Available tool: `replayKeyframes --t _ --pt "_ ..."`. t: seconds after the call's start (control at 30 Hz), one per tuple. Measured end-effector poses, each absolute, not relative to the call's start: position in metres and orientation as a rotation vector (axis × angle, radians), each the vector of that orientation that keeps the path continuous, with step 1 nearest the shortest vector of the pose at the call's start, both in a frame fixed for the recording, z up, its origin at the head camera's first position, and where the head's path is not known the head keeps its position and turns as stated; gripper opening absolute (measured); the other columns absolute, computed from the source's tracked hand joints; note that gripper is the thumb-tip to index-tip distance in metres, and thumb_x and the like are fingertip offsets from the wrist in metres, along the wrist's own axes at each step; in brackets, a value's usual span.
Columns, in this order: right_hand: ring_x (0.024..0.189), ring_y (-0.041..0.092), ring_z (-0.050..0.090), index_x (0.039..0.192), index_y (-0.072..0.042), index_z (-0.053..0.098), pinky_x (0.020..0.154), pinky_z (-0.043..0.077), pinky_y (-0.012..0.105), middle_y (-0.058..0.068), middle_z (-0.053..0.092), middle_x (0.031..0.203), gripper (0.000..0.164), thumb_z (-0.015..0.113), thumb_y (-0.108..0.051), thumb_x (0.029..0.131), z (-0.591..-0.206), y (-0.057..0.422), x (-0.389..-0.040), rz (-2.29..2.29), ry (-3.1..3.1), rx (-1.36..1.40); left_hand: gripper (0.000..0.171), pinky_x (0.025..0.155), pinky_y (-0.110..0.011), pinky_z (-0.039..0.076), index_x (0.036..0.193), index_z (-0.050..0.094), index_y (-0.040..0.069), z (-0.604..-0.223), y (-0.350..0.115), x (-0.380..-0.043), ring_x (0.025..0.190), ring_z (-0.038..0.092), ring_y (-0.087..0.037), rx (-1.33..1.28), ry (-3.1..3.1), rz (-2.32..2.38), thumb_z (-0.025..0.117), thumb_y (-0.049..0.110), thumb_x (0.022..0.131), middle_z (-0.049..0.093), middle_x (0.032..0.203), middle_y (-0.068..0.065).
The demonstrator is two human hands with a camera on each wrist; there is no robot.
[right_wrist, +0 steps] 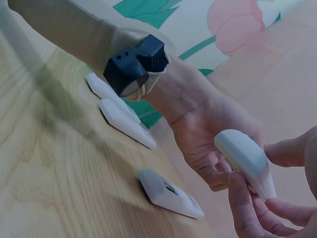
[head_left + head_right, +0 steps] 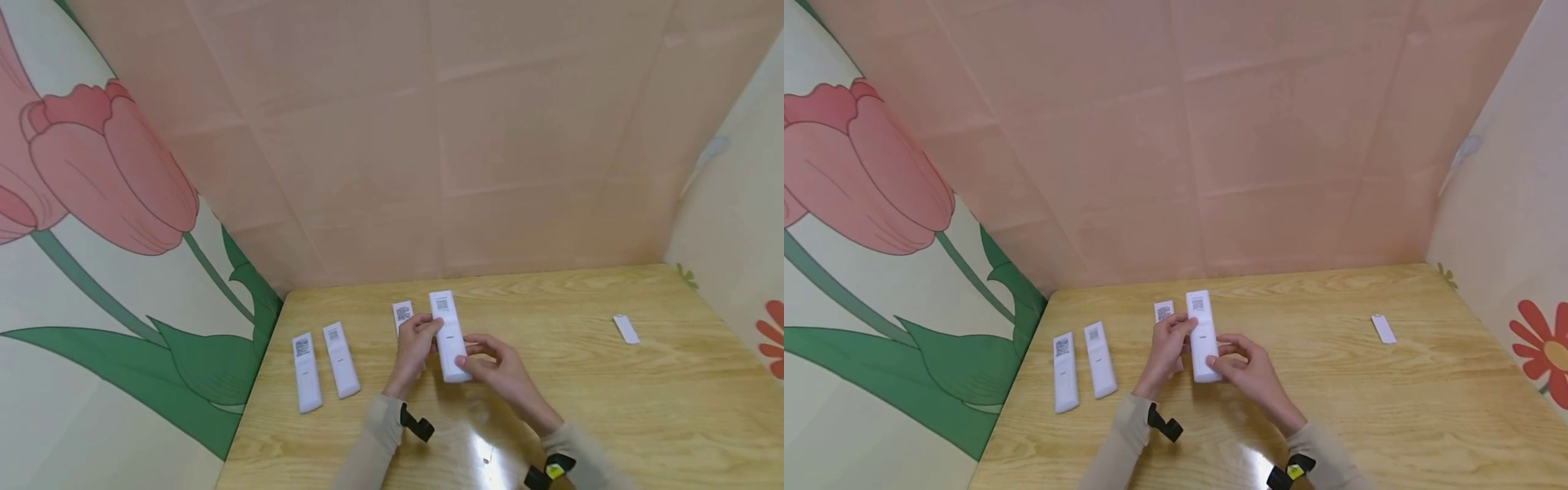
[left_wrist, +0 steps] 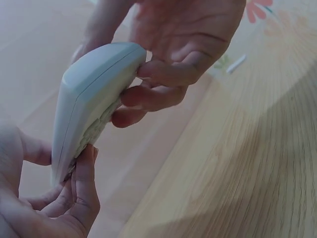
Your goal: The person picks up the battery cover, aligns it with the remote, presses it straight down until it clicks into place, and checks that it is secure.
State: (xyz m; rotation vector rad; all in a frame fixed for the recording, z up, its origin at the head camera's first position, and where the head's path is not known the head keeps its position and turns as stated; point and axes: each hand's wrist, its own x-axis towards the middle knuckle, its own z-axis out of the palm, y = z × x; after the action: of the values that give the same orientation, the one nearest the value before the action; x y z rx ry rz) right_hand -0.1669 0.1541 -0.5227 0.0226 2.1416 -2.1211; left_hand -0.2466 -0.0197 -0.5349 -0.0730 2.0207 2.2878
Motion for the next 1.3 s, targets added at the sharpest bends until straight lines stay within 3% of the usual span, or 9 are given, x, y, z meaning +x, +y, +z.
replayKeyframes --t 0.33,0.5,0.7,0.9,1.1,1.3 --pt "0.099 0.028 0.077 0.148 0.004 0.053 0.089 0.065 0.051 0.030 0.061 0.130 0.062 0.080 -0.003 0.093 -0.523 0.143 -0.159 -2.160 2.089 -0.057 0.029 0.058 -0.023 0.057 0.114 0.072 -0.003 -0.533 -0.034 -0.247 0.064 0.066 -0.010 -0.115 2.087 2.265 0.075 0.020 0.097 0.080 0.097 -0.012" --pt "0.099 0.029 0.077 0.149 0.002 0.053 0.089 0.065 0.045 0.028 0.062 0.129 0.063 0.080 -0.004 0.093 -0.525 0.139 -0.159 -2.151 2.094 -0.073 0.028 0.060 -0.027 0.057 0.115 0.073 -0.002 -0.532 -0.039 -0.248 0.064 0.064 -0.011 -0.119 2.154 2.230 0.075 0.020 0.098 0.079 0.096 -0.010" --pt "0.100 0.030 0.077 0.149 0.001 0.055 0.090 0.065 0.046 0.027 0.064 0.127 0.062 0.081 -0.005 0.093 -0.527 0.134 -0.163 -2.143 2.101 -0.077 0.030 0.061 -0.026 0.057 0.118 0.073 -0.001 -0.529 -0.046 -0.248 0.068 0.066 -0.011 -0.133 2.188 2.195 0.074 0.023 0.099 0.080 0.102 -0.013" --pt "0.100 0.029 0.076 0.149 0.001 0.055 0.091 0.065 0.044 0.028 0.064 0.127 0.062 0.081 -0.005 0.093 -0.525 0.125 -0.165 -2.133 2.097 -0.091 0.029 0.069 -0.039 0.065 0.119 0.074 -0.001 -0.528 -0.058 -0.250 0.070 0.069 -0.012 -0.135 2.228 2.169 0.073 0.022 0.101 0.080 0.105 -0.014" --pt "0.100 0.028 0.076 0.149 0.001 0.057 0.091 0.065 0.045 0.027 0.064 0.128 0.060 0.080 -0.005 0.094 -0.522 0.118 -0.167 -2.122 2.120 -0.101 0.033 0.075 -0.043 0.066 0.125 0.074 0.000 -0.526 -0.072 -0.254 0.072 0.070 -0.012 -0.124 2.215 2.159 0.073 0.022 0.100 0.080 0.107 -0.015" --pt "0.096 0.026 0.076 0.147 -0.002 0.060 0.090 0.065 0.044 0.025 0.064 0.124 0.057 0.080 -0.004 0.094 -0.523 0.110 -0.171 -2.125 2.114 -0.091 0.036 0.074 -0.033 0.065 0.130 0.072 -0.002 -0.522 -0.084 -0.254 0.079 0.071 -0.016 -0.070 2.211 2.129 0.070 0.019 0.100 0.078 0.112 -0.017"
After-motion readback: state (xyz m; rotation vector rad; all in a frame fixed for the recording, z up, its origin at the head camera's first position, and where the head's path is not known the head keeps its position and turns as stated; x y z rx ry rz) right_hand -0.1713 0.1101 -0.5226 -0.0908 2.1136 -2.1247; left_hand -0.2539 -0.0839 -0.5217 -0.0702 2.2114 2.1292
